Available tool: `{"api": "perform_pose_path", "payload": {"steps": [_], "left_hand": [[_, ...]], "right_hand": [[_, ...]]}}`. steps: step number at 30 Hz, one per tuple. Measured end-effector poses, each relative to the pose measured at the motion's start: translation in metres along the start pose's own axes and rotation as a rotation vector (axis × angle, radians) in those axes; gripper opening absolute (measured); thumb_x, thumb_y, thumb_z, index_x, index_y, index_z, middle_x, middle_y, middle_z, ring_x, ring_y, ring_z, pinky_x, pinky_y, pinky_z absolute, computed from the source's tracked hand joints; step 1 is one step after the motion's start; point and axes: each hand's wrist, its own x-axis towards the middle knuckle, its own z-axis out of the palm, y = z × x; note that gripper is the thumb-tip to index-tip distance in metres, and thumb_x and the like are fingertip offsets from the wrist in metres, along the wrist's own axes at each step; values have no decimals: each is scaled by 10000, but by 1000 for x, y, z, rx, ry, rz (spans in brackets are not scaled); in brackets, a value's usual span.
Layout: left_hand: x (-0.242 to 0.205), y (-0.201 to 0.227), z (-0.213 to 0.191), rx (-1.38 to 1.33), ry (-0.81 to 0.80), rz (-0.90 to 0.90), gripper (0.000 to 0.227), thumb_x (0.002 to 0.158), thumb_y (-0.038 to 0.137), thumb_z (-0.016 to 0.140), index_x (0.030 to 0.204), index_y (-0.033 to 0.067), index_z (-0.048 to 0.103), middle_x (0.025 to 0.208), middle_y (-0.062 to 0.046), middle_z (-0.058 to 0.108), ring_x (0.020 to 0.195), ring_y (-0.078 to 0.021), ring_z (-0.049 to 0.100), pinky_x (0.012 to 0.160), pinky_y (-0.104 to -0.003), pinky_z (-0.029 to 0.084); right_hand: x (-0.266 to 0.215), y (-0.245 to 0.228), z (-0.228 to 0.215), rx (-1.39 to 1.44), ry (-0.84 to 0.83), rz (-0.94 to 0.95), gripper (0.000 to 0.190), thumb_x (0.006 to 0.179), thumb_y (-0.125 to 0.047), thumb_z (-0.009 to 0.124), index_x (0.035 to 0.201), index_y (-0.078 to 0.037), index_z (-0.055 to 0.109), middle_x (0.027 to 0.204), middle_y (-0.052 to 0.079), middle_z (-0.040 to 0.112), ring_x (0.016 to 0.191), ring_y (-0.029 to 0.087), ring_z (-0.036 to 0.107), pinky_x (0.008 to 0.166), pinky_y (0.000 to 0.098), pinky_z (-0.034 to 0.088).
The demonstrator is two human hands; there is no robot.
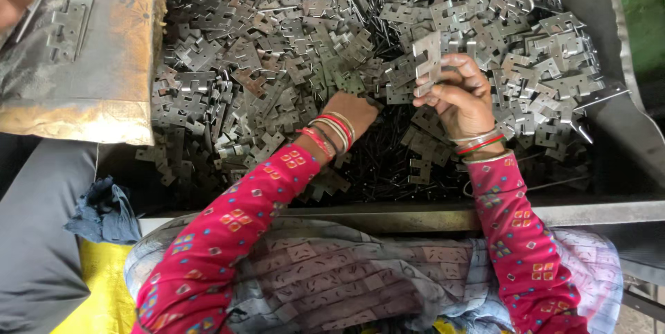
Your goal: The person sits on the floor and assembles small metal parts by hand, picking up brackets and pins from a large bin and inserting the pins into the brackets. Another person works nearby, but the camera wearer focuses on their own assembly task.
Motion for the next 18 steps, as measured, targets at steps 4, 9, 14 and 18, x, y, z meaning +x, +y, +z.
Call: {"api": "perform_pose_path", "payload": {"steps": [4, 9, 14, 18], "left_hand": [[-29, -6, -21, -28, 31, -32, 145, 865, 111, 664, 963, 97, 770, 1001, -131, 757, 980, -334, 724, 801, -448, 591], [-52, -2, -43, -131, 33, -89, 197, 818, 122, 698, 992, 152, 786, 997, -114, 752, 985, -348, 716, 829, -465, 579], [-74, -1, -65, -286, 232, -29, 198, 859, 222, 727, 1023, 116, 759, 946, -138, 752, 906, -366, 716, 788, -485, 573], [-98, -6, -87, -1253, -58, -55, 296, 958, 342, 602, 1051, 66, 654, 842, -166, 751, 760, -308, 806, 580, -427, 652]], "right_hand": [[0, -8, 7, 55, 11, 0, 504, 961, 104, 601, 1438, -49, 541, 1163, 222, 709, 997, 323, 731, 918, 476, 623], [-1, -11, 22, -28, -219, 202, 563, 924, 74, 603, 1465, -53, 516, 1195, 204, 720, 1088, 321, 728, 930, 482, 633], [1, -4, 28, -268, -247, 322, 461, 965, -57, 631, 1421, -38, 566, 1145, 166, 749, 1019, 281, 757, 871, 418, 653], [2, 16, 20, -591, -187, 360, 384, 970, -132, 665, 1346, -56, 642, 1051, 166, 771, 908, 262, 749, 764, 386, 628]]}}
